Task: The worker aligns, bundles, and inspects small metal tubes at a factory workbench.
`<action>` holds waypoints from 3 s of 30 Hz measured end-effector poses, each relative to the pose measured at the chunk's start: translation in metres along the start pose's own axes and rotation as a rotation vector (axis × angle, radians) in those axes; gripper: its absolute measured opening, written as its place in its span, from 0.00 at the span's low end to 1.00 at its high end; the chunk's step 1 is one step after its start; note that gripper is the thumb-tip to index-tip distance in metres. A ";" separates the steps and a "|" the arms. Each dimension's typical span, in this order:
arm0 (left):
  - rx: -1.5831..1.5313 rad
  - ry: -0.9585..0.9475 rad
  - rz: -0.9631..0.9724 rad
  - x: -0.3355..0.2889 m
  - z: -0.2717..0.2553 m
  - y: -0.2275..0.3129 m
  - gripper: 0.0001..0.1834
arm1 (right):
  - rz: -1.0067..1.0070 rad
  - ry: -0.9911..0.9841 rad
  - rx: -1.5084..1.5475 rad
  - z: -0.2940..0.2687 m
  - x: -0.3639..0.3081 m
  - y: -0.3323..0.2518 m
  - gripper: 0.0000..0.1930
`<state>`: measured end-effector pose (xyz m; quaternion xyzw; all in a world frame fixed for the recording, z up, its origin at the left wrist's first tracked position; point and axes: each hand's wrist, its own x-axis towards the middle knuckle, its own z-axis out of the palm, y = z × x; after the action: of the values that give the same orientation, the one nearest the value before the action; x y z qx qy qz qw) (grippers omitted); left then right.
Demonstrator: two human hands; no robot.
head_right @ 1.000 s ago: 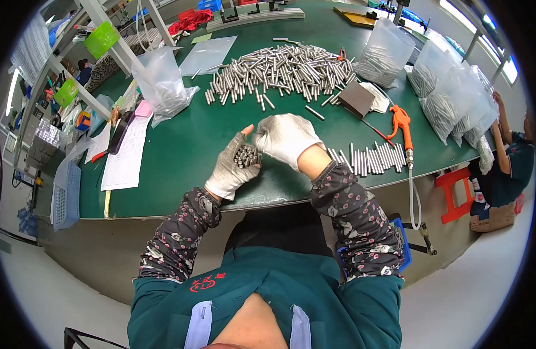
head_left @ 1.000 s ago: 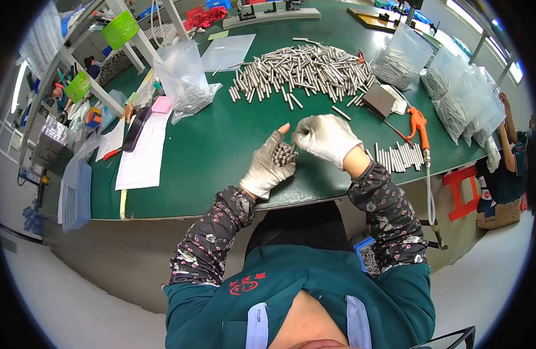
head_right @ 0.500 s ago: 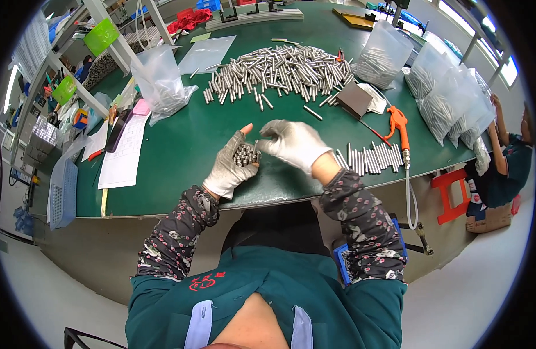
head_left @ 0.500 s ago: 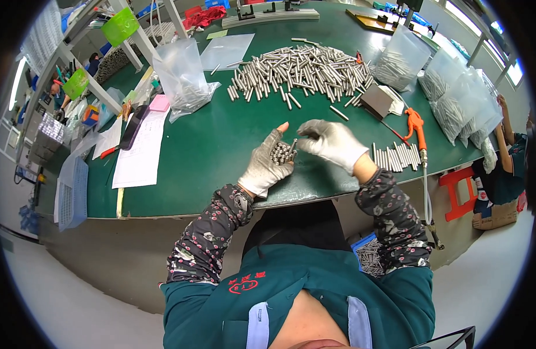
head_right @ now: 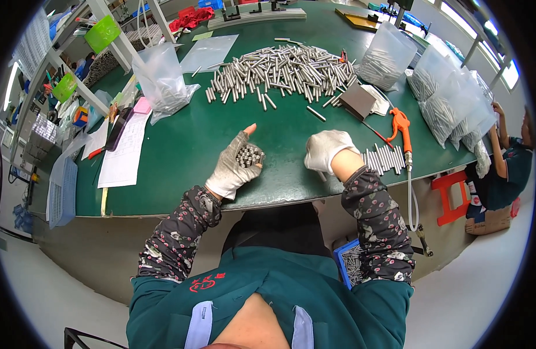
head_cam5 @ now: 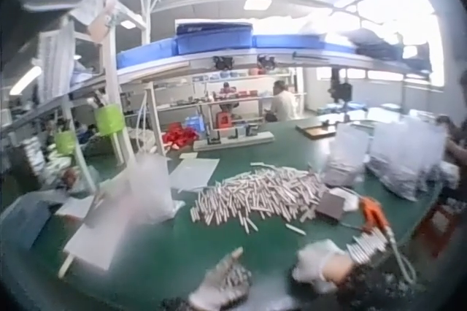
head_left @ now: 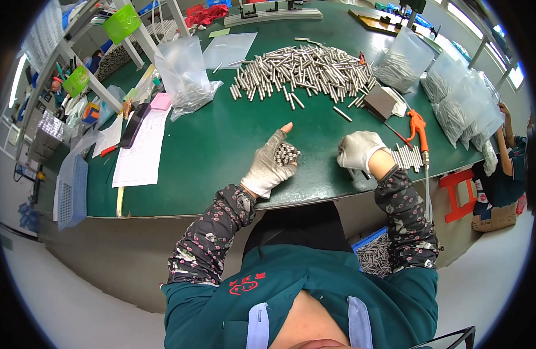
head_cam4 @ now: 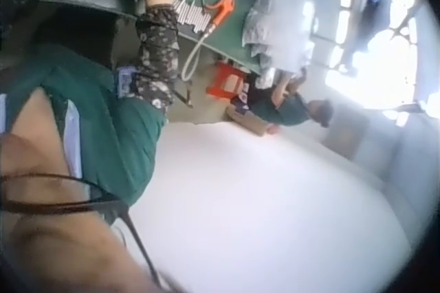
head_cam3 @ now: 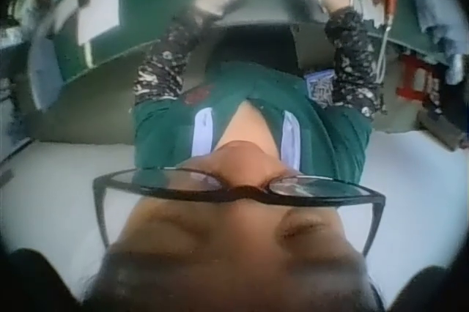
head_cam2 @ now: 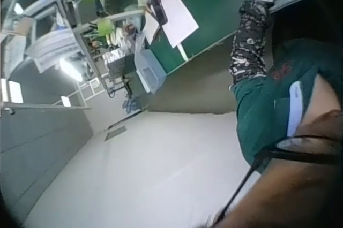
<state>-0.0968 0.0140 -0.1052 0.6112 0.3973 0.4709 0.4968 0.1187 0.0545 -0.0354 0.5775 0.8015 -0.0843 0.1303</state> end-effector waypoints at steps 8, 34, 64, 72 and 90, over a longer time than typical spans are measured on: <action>-0.009 -0.007 0.007 -0.001 -0.004 -0.004 0.44 | -0.442 0.677 0.431 -0.003 -0.008 -0.051 0.05; -0.017 0.001 -0.003 -0.001 -0.001 0.005 0.50 | -0.433 0.522 0.283 -0.022 -0.005 -0.076 0.08; -0.133 -0.054 0.012 -0.002 -0.004 -0.010 0.61 | -0.508 0.362 0.809 0.027 0.008 -0.059 0.20; 0.234 -0.031 0.106 -0.012 -0.017 -0.028 0.68 | -0.563 0.285 0.948 0.034 0.013 -0.058 0.20; -0.191 -0.097 -0.114 -0.011 -0.025 -0.022 0.37 | -0.557 0.381 0.908 0.042 0.015 -0.073 0.20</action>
<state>-0.1244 0.0135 -0.1271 0.5593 0.3604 0.4475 0.5975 0.0498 0.0325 -0.0808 0.3471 0.8163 -0.3461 -0.3054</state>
